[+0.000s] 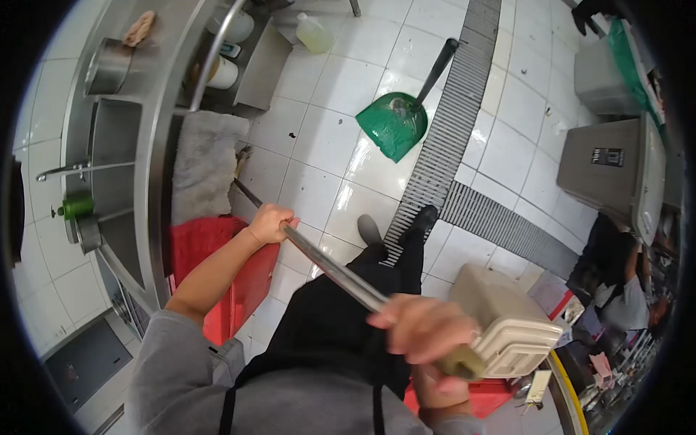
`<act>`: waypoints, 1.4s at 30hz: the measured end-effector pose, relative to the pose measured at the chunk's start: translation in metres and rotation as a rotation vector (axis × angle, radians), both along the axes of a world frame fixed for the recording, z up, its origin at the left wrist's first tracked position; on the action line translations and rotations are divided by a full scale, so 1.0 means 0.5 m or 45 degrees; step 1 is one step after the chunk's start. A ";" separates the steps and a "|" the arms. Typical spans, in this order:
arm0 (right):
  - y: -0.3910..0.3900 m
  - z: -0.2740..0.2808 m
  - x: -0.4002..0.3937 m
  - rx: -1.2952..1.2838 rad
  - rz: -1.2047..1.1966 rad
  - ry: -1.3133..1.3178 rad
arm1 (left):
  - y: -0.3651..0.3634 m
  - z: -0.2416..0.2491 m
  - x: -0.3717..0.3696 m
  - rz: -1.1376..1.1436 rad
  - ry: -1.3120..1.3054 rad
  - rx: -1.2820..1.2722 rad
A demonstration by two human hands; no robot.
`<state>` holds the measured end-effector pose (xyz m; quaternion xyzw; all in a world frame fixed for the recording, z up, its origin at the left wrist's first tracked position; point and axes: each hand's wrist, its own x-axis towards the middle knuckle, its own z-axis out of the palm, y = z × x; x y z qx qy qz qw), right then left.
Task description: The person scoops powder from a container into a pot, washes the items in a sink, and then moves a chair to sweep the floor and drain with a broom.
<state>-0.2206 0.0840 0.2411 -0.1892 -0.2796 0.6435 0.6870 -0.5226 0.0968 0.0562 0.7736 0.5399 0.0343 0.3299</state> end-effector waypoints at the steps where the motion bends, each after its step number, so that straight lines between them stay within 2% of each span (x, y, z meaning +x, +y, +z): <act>1: 0.010 -0.045 -0.001 -0.043 -0.011 0.020 | 0.006 -0.016 0.003 -0.024 0.048 0.073; 2: 0.014 -0.085 -0.002 -0.076 0.052 0.002 | 0.013 -0.046 0.012 0.087 -0.017 0.041; 3: 0.017 -0.118 0.000 -0.086 0.115 -0.023 | -0.002 -0.067 0.014 0.076 -0.009 -0.003; 4: 0.024 -0.130 -0.007 0.037 0.260 -0.102 | -0.005 -0.088 0.016 0.098 -0.027 -0.080; 5: 0.020 -0.124 -0.003 0.094 0.274 -0.081 | -0.004 -0.108 0.019 0.119 -0.050 -0.151; 7: 0.012 -0.165 0.058 0.432 0.322 0.091 | -0.035 -0.119 0.071 0.104 -0.130 -0.098; 8: 0.026 -0.184 0.095 0.418 0.324 0.098 | -0.043 -0.120 0.100 0.097 -0.083 -0.055; 10: 0.056 -0.210 0.155 0.467 0.580 0.105 | -0.057 -0.144 0.108 0.088 -0.043 -0.023; 12: -0.003 -0.272 0.122 -0.115 0.225 -0.001 | -0.078 -0.193 0.061 0.175 0.004 -0.128; 14: -0.010 -0.364 0.028 -0.372 0.335 -0.098 | -0.102 -0.276 -0.054 0.235 0.270 -0.144; 15: -0.027 -0.412 -0.027 -0.304 0.465 -0.136 | -0.107 -0.308 -0.110 0.357 0.307 -0.130; 16: -0.035 -0.448 -0.078 -0.157 0.628 -0.248 | -0.113 -0.329 -0.171 0.293 0.352 -0.129; 18: -0.075 -0.499 -0.175 -0.100 0.740 -0.324 | -0.132 -0.362 -0.245 0.336 0.661 -0.116; 20: -0.080 -0.520 -0.193 -0.127 0.765 -0.348 | -0.144 -0.418 -0.271 0.399 0.719 -0.069; 21: -0.069 -0.523 -0.182 -0.150 0.751 -0.356 | -0.156 -0.424 -0.283 0.469 0.776 -0.011; 22: -0.055 -0.520 -0.150 -0.146 0.719 -0.397 | -0.118 -0.364 -0.195 0.224 0.743 0.187; 24: 0.000 -0.480 -0.045 -0.174 0.609 -0.382 | -0.126 -0.442 -0.158 0.470 0.330 -0.032; 25: 0.022 -0.434 0.015 -0.302 0.464 -0.324 | -0.085 -0.413 -0.066 0.398 0.185 -0.092; 26: 0.047 -0.402 0.105 -0.173 0.479 -0.324 | -0.058 -0.382 0.037 0.323 0.028 0.015; 27: 0.024 -0.360 0.203 -0.181 0.281 -0.370 | -0.047 -0.360 0.127 0.283 -0.115 -0.048; 28: 0.041 -0.277 0.263 -0.113 0.228 -0.070 | -0.026 -0.320 0.221 0.232 -0.400 -0.018; 29: 0.001 -0.209 0.392 0.050 -0.256 -1.066 | -0.015 -0.285 0.301 0.079 -0.423 0.016; 30: 0.000 -0.210 0.393 0.055 -0.254 -1.078 | -0.003 -0.240 0.368 0.087 -0.668 0.102; 32: 0.001 -0.213 0.392 0.043 -0.276 -0.940 | 0.013 -0.142 0.454 -0.005 -0.736 0.039; 34: 0.002 -0.216 0.391 0.045 -0.299 -0.802 | 0.024 -0.078 0.485 -0.045 -0.786 0.032; 36: 0.004 -0.222 0.388 0.047 -0.310 -0.665 | 0.040 -0.037 0.476 -0.233 -0.635 -0.064; 38: 0.008 -0.227 0.384 0.029 -0.328 -0.501 | 0.060 -0.063 0.419 -0.182 -0.722 0.075; 39: 0.011 -0.229 0.382 0.019 -0.344 -0.408 | 0.074 -0.098 0.379 -0.170 -0.621 0.208; 40: 0.014 -0.232 0.379 0.012 -0.362 -0.315 | 0.105 -0.115 0.339 -0.169 -0.433 0.135; 41: 0.018 -0.236 0.376 0.013 -0.378 -0.225 | 0.134 -0.150 0.298 -0.124 -0.389 0.330; 42: 0.022 -0.241 0.372 0.019 -0.396 -0.137 | 0.153 -0.197 0.260 -0.098 -0.309 0.363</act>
